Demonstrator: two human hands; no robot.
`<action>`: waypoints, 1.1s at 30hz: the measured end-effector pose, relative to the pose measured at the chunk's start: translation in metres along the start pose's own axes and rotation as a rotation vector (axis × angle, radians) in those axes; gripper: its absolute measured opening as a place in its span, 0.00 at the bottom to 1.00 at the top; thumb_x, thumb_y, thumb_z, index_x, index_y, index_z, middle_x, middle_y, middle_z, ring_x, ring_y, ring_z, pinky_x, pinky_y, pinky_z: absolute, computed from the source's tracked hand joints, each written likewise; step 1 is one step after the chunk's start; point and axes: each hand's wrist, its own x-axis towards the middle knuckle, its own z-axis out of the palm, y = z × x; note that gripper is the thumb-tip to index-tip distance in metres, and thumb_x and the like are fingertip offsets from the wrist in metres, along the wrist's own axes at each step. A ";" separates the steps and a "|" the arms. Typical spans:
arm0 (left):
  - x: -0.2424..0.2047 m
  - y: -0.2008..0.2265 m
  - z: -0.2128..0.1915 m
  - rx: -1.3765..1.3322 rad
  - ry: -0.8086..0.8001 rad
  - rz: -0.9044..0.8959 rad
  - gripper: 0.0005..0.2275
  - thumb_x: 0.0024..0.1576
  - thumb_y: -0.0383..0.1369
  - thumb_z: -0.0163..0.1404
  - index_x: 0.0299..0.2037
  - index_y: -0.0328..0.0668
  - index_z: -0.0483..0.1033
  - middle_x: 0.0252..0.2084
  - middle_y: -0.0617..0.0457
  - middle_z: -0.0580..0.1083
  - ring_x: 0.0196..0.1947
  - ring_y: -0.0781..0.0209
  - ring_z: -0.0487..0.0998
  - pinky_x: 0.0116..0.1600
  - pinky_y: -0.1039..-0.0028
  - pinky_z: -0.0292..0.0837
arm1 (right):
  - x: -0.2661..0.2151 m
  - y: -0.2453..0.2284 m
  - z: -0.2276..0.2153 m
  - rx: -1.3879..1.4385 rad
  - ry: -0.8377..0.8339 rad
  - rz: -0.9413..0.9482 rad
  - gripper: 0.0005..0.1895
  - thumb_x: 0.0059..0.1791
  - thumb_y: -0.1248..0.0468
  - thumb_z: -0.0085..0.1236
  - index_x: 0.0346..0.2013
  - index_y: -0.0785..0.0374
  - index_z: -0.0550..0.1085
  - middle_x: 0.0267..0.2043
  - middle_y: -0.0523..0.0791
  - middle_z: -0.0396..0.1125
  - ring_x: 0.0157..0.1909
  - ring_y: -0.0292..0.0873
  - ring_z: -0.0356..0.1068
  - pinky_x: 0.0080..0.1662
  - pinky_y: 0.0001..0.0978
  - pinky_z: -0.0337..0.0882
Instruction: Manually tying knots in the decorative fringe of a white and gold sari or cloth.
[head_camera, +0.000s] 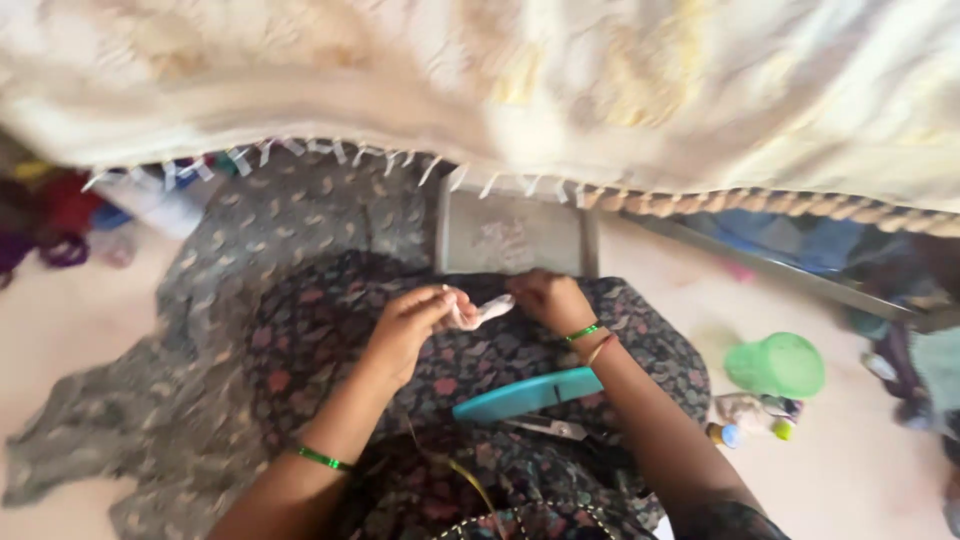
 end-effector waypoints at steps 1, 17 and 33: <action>0.014 0.005 0.005 -0.016 -0.037 0.065 0.11 0.64 0.33 0.49 0.42 0.31 0.80 0.38 0.47 0.81 0.39 0.60 0.81 0.46 0.69 0.75 | 0.000 -0.002 -0.019 0.052 0.163 0.014 0.12 0.47 0.67 0.57 0.44 0.56 0.79 0.44 0.48 0.75 0.43 0.52 0.76 0.44 0.42 0.76; 0.101 0.030 0.067 0.947 -0.176 0.644 0.11 0.57 0.40 0.60 0.35 0.38 0.84 0.48 0.49 0.83 0.55 0.52 0.80 0.56 0.67 0.75 | -0.011 -0.027 -0.113 0.086 0.535 0.356 0.05 0.42 0.69 0.64 0.32 0.61 0.80 0.35 0.47 0.75 0.35 0.48 0.77 0.39 0.38 0.75; 0.082 0.019 0.083 0.917 -0.502 0.747 0.09 0.64 0.34 0.49 0.38 0.36 0.76 0.33 0.42 0.76 0.36 0.43 0.78 0.43 0.57 0.72 | -0.040 -0.109 -0.188 0.903 0.871 0.325 0.06 0.61 0.66 0.37 0.48 0.67 0.61 0.36 0.51 0.72 0.37 0.49 0.80 0.30 0.38 0.82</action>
